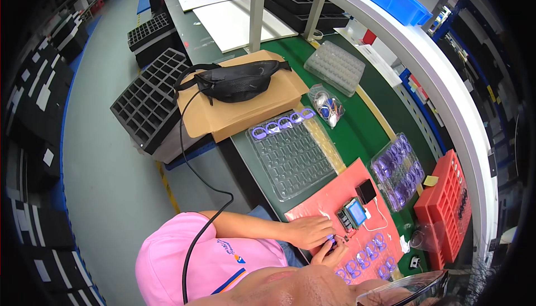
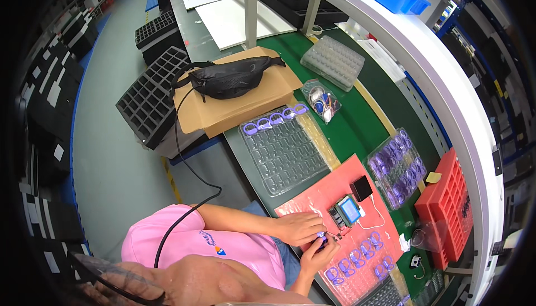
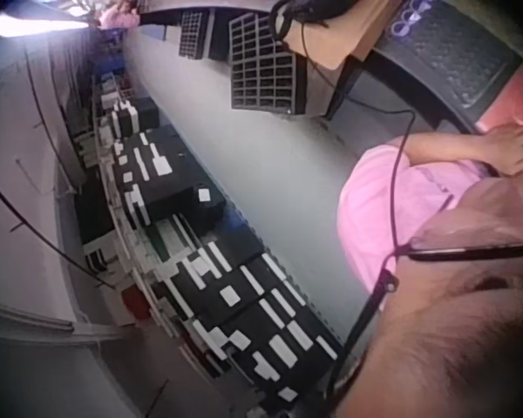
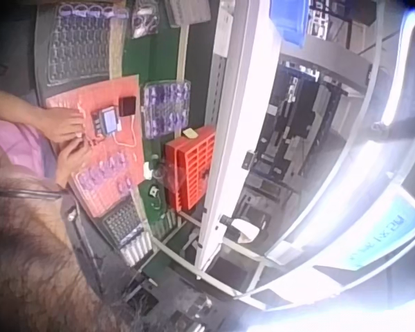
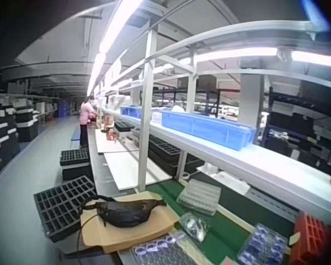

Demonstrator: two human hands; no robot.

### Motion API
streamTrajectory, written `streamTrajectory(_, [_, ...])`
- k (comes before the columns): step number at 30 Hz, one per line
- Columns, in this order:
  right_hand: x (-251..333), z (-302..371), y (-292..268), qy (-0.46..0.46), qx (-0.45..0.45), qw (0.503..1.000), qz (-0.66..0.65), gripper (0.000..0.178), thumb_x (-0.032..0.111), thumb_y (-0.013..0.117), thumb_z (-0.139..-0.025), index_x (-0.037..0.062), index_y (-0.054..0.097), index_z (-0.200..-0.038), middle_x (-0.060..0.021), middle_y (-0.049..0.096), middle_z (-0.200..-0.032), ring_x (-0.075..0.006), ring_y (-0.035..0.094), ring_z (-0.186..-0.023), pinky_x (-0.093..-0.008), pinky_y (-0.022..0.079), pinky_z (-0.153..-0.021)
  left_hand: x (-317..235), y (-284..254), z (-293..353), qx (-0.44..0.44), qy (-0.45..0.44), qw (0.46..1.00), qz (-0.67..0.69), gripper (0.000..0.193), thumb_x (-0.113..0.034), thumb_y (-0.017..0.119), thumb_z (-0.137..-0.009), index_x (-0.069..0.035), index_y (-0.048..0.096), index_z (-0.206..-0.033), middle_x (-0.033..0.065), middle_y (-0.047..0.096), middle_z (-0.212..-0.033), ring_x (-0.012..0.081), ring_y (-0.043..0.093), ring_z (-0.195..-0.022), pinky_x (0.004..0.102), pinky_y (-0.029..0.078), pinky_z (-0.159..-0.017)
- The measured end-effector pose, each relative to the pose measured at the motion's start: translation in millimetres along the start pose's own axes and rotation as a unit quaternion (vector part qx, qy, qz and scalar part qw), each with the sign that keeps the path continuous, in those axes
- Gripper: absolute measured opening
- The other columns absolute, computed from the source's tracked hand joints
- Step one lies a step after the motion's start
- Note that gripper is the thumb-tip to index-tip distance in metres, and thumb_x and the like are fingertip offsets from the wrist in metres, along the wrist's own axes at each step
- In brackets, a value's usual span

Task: Testing small electronic components using a jig and placing them into organized blister trays on a production line.

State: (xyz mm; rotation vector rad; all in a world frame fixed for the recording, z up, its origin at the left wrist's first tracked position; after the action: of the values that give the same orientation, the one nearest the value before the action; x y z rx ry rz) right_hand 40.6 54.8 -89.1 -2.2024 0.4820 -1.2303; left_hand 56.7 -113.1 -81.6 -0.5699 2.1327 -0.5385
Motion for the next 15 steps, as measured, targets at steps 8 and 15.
streamTrajectory(8, [8,-5,1,-0.003,-0.006,1.000,0.003,0.027,0.016,0.063,-0.106,-0.0043,0.064,-0.123,-0.0209,0.059,-0.108,-0.0383,0.060,-0.095,-0.0466,0.049,-0.081,7,-2,-3,0.009,0.026,0.999,0.030,0.029,-0.013,0.061,-0.101,0.005,0.063,-0.125,0.0171,0.061,-0.116,0.0360,0.059,-0.104,0.0466,0.051,-0.095])
streamTrajectory(15, [6,0,-4,0.017,0.005,1.000,0.002,0.026,0.015,0.064,-0.105,-0.0040,0.065,-0.123,-0.0215,0.061,-0.109,-0.0382,0.061,-0.095,-0.0463,0.050,-0.081,-2,-4,-3,0.029,0.015,0.999,0.037,0.029,-0.013,0.061,-0.101,0.006,0.063,-0.124,0.0172,0.062,-0.119,0.0360,0.059,-0.103,0.0473,0.050,-0.095])
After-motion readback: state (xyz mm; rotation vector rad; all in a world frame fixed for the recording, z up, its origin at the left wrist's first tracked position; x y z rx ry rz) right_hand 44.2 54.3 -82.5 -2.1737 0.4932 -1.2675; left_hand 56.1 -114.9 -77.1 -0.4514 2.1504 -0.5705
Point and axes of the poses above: each hand's wrist, its own z-axis away from the middle knuckle, its own y-axis out of the palm, x = y × z, the point moved 4 cm from there along -z, towards the middle knuckle
